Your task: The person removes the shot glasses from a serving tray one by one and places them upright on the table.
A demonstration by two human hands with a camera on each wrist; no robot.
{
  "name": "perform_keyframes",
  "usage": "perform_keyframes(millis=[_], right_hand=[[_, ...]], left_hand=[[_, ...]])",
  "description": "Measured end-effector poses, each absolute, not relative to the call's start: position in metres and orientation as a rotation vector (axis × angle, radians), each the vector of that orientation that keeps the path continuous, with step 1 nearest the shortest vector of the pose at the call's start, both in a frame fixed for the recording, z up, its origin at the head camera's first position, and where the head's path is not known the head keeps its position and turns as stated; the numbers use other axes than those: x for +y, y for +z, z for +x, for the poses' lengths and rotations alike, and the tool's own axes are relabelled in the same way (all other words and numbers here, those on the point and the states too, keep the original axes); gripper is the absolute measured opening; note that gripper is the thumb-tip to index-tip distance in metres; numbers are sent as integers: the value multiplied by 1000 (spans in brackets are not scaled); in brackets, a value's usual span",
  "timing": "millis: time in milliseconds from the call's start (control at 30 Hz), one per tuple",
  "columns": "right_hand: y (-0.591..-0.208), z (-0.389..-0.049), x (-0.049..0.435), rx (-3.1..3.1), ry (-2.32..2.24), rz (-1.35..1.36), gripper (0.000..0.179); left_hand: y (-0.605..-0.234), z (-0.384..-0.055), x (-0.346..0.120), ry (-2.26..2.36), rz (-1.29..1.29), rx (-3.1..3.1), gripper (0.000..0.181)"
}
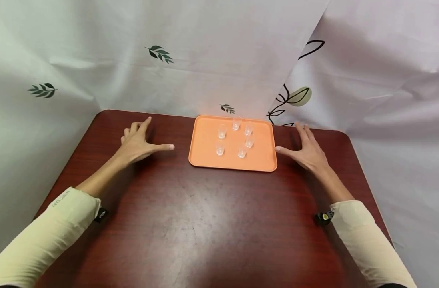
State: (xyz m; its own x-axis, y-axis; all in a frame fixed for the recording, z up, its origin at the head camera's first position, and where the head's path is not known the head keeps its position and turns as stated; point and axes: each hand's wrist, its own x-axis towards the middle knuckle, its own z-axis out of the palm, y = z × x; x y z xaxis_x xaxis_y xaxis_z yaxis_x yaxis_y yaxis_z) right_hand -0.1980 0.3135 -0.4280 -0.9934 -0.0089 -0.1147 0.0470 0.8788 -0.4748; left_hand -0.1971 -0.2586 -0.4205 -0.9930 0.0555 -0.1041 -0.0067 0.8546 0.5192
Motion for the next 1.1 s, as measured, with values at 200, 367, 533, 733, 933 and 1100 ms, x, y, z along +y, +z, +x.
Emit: perform_keyframes(millis=[200, 367, 533, 733, 933, 1100], right_hand=[[-432, -196, 308, 2964, -859, -27, 127], [-434, -195, 302, 2966, -944, -61, 126], [-436, -195, 297, 2942, -1003, -82, 123], [-438, -194, 292, 2905, -1086, -96, 119], [-440, -195, 282, 2866, -1216, -126, 113], [-439, -196, 274, 2833, -1268, -143, 109]], left_hand=[[-418, -196, -246, 925, 48, 2803, 145], [-419, -197, -236, 1037, 73, 2739, 141], [-421, -197, -226, 1067, 96, 2716, 136], [-423, -199, -214, 1113, 124, 2678, 127], [-427, -199, -203, 1230, 154, 2602, 116], [-431, -201, -196, 1337, 185, 2517, 112]])
